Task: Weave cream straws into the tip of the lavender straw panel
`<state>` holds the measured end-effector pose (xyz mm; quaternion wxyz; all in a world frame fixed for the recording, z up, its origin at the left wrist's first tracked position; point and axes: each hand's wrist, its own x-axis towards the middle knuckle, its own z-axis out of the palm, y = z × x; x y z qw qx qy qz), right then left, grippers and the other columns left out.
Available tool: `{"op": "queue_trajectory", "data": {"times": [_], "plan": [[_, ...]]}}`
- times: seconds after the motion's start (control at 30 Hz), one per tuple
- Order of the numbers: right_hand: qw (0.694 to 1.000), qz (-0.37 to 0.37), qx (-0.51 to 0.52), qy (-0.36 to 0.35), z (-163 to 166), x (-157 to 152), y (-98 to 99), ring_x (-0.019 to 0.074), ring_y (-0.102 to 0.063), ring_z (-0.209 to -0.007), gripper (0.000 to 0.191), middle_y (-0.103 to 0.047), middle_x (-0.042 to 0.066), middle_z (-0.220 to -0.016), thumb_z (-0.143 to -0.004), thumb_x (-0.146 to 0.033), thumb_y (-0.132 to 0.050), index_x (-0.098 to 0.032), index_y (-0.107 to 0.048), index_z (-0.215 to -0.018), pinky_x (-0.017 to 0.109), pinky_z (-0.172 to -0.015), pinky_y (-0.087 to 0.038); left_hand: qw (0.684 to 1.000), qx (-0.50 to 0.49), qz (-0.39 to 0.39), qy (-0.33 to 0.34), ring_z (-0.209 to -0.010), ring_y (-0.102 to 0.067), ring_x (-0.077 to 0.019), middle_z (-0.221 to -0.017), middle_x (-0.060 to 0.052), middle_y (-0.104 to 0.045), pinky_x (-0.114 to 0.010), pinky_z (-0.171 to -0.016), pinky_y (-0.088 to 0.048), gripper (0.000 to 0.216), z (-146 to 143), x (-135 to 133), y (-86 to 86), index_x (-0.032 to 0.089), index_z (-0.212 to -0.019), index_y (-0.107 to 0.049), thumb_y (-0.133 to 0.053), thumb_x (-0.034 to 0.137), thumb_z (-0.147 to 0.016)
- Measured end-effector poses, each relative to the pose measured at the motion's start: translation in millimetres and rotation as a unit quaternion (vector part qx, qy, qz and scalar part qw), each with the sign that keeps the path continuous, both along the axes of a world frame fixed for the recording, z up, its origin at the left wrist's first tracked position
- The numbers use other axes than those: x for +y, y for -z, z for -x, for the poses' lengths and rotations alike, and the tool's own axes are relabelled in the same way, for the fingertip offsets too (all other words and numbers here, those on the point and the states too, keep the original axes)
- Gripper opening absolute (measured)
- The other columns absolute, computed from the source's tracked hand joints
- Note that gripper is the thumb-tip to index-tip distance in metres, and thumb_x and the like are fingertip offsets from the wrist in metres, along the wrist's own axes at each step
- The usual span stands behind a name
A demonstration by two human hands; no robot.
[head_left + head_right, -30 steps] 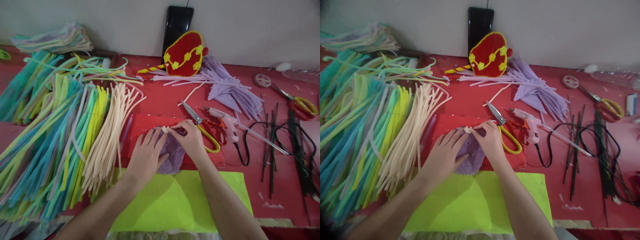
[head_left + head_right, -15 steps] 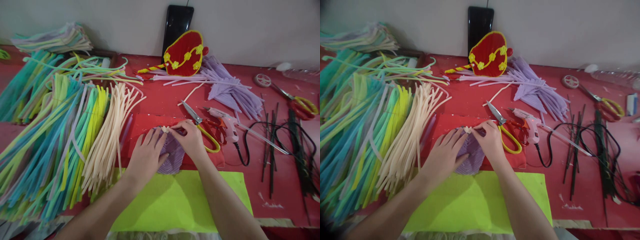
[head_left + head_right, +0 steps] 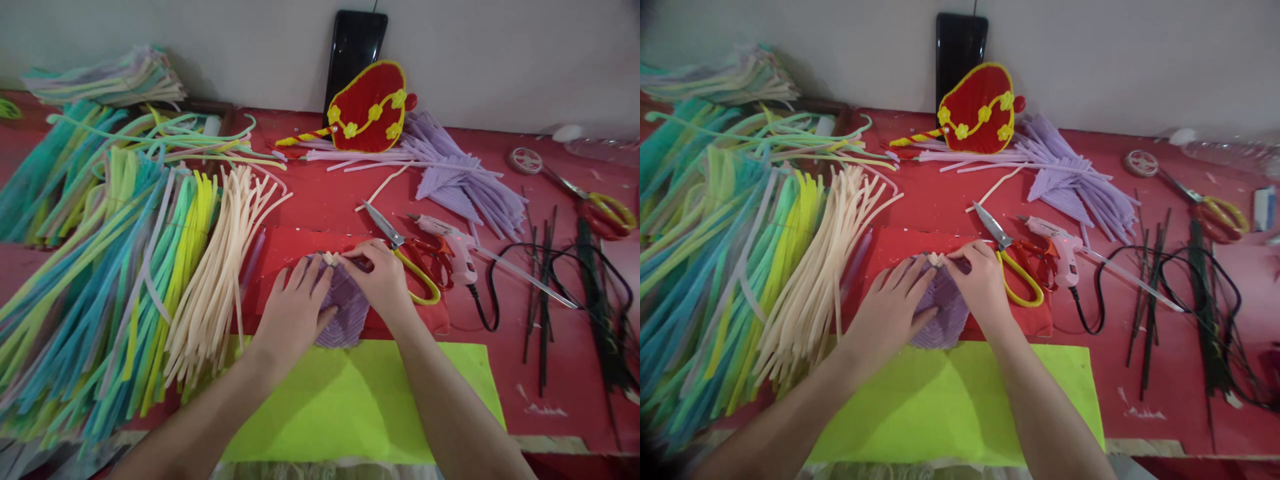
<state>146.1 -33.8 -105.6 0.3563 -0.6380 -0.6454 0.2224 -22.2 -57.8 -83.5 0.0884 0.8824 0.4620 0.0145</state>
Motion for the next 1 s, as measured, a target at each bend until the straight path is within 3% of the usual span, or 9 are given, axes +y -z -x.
{"op": "queue_trajectory", "data": {"times": [0.43, 1.0], "plan": [[0.999, 0.024, 0.041, -0.006, -4.4, -0.5, -1.0, 0.0149, -0.059, -0.072, 0.003, -0.063, 0.003, -0.08, -0.077, -0.022, -0.064, -0.021, -0.067, -0.076, 0.03, -0.065, -0.049, 1.0, 0.011, -0.003, 0.002, -0.129, -0.041, -0.0326, -0.143, -0.014, -0.044, -0.051, -0.097, -0.041, 0.046, -0.4, 0.2, 0.0, 0.014, -0.131, -0.047, -0.047, 0.036, -0.09], [0.999, 0.031, 0.018, 0.008, -0.2, 0.0, -1.7, 0.0145, -0.058, -0.071, 0.004, -0.063, 0.002, -0.079, -0.077, -0.023, -0.065, -0.02, -0.065, -0.075, 0.029, -0.066, -0.047, 1.0, 0.006, 0.001, -0.001, -0.131, -0.039, -0.0322, -0.145, -0.013, -0.041, -0.052, -0.099, -0.04, 0.05, 0.2, 0.0, 2.1, 0.013, -0.133, -0.046, -0.05, 0.036, -0.089]]}}
